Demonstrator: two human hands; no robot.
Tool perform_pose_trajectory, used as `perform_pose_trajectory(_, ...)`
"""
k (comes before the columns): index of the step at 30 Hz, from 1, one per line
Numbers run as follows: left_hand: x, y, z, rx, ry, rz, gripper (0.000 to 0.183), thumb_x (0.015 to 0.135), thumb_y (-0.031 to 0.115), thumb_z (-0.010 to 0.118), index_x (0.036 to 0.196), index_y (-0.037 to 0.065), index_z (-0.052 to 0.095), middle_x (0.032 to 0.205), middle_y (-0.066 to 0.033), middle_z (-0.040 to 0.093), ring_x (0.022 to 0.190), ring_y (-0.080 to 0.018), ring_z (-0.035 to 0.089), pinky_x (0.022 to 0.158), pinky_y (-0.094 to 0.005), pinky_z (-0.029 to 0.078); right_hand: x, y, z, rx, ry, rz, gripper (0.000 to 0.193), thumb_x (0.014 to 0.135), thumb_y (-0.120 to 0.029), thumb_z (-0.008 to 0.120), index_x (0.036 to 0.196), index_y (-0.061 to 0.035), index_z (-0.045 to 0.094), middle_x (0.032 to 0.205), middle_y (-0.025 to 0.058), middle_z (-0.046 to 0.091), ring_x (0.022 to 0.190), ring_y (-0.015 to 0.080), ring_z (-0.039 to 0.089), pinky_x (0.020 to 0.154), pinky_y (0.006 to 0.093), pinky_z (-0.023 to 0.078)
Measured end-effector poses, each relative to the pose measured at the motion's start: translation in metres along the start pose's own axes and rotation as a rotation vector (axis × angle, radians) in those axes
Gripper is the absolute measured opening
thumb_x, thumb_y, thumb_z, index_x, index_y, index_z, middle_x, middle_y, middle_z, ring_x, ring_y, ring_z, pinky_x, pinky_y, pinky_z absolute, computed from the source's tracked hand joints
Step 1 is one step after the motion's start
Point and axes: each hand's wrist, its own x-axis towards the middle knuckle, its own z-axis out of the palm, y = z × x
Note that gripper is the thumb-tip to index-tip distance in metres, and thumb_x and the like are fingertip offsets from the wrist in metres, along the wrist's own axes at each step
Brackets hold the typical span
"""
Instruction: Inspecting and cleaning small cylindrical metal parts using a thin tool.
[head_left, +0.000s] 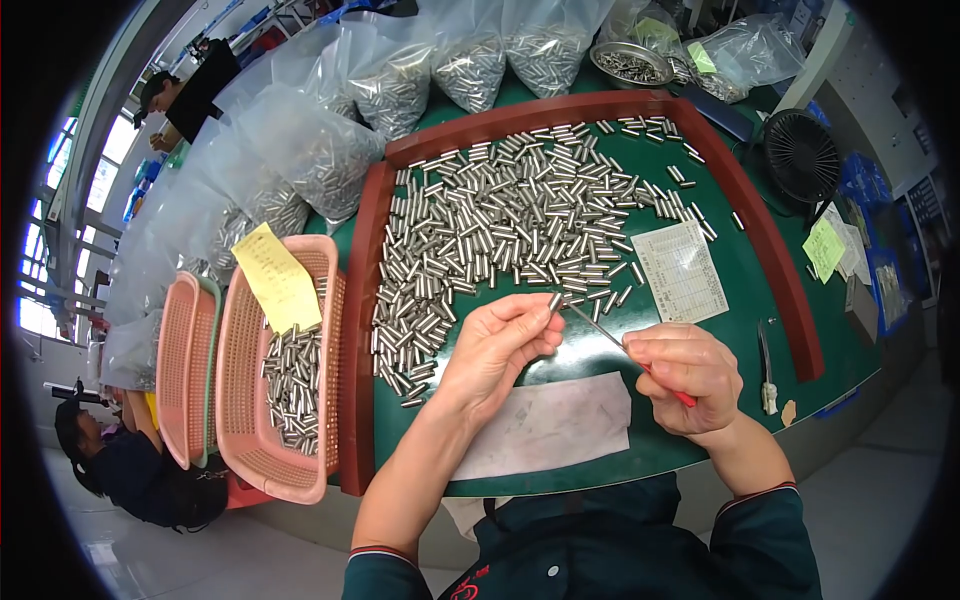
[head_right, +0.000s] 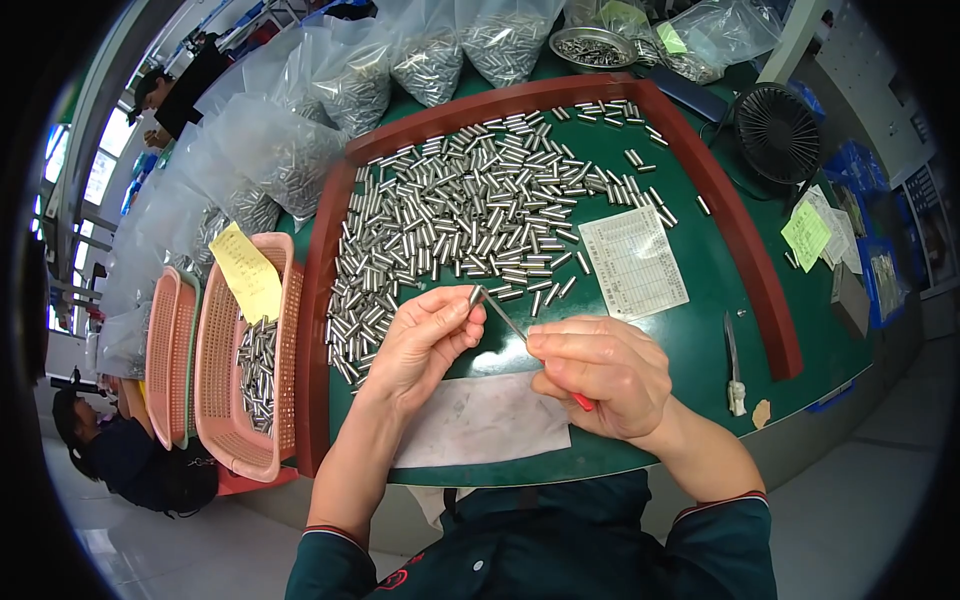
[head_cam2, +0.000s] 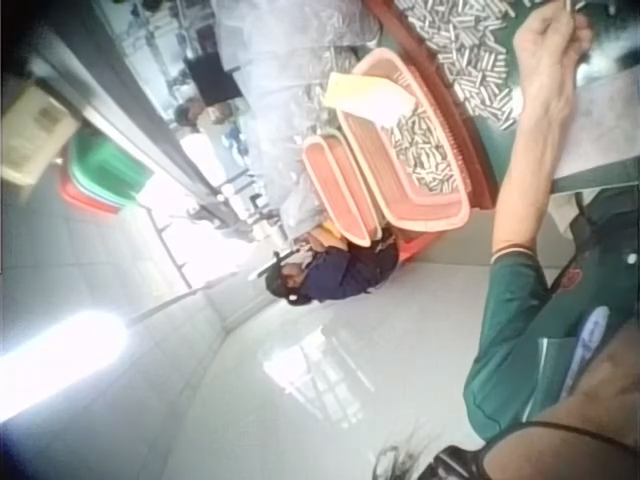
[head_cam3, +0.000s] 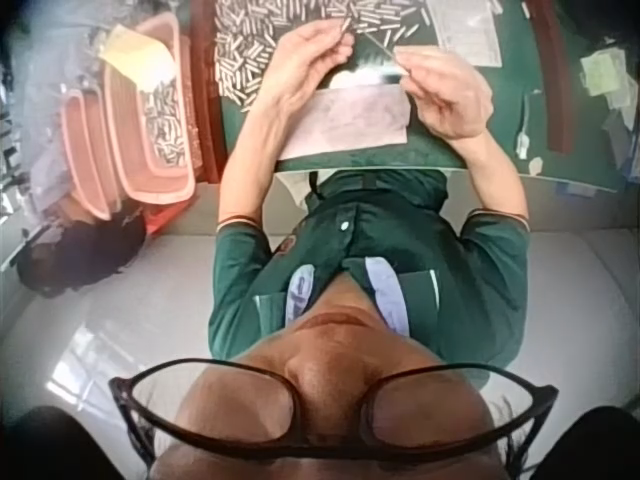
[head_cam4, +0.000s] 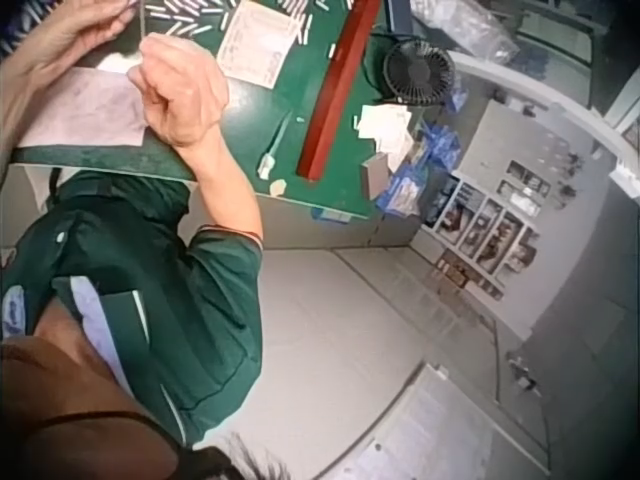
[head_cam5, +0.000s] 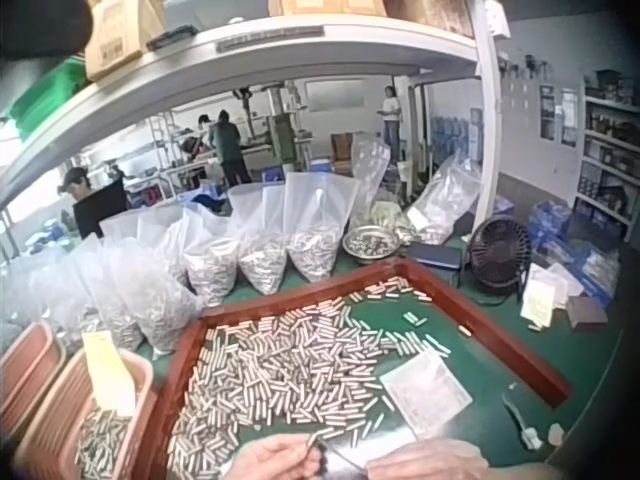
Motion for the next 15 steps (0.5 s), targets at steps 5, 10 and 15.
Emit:
perform_pose_trajectory(5,0.001,-0.0024,-0.0002,0.001,0.062,0.032,0.017,0.086,0.009,0.058,0.1,-0.001,0.059,0.082,-0.0066,0.062,0.07,-0.0109,0.059,0.067,-0.0219,0.05,0.0005,-0.0022,-0.0023,-0.057,-0.085,0.033,0.032,0.07,0.001,0.07,0.097,-0.0008,0.053,0.091,0.0163,0.065,0.078,0.0291,0.066,0.06,0.0318,0.055)
perform_pose_trajectory(10,0.0007,-0.007,-0.0019,-0.044,0.067,0.129,0.019,0.087,0.009,0.057,0.103,-0.001,0.058,0.086,-0.0087,0.063,0.074,-0.0125,0.06,0.069,-0.0234,0.05,0.0017,-0.002,-0.0016,-0.036,-0.078,-0.013,0.025,0.074,0.001,0.067,0.095,-0.0003,0.053,0.091,0.0163,0.065,0.076,0.0289,0.066,0.059,0.0307,0.055)
perform_pose_trajectory(15,0.005,-0.006,-0.0078,-0.048,0.085,0.126,0.018,0.087,0.008,0.057,0.103,-0.001,0.057,0.087,-0.0082,0.062,0.076,-0.0131,0.059,0.072,-0.0243,0.049,0.0012,-0.0063,-0.0049,-0.025,-0.023,-0.01,0.016,0.081,-0.002,0.062,0.092,-0.0011,0.05,0.086,0.0154,0.064,0.075,0.0286,0.066,0.06,0.0327,0.055)
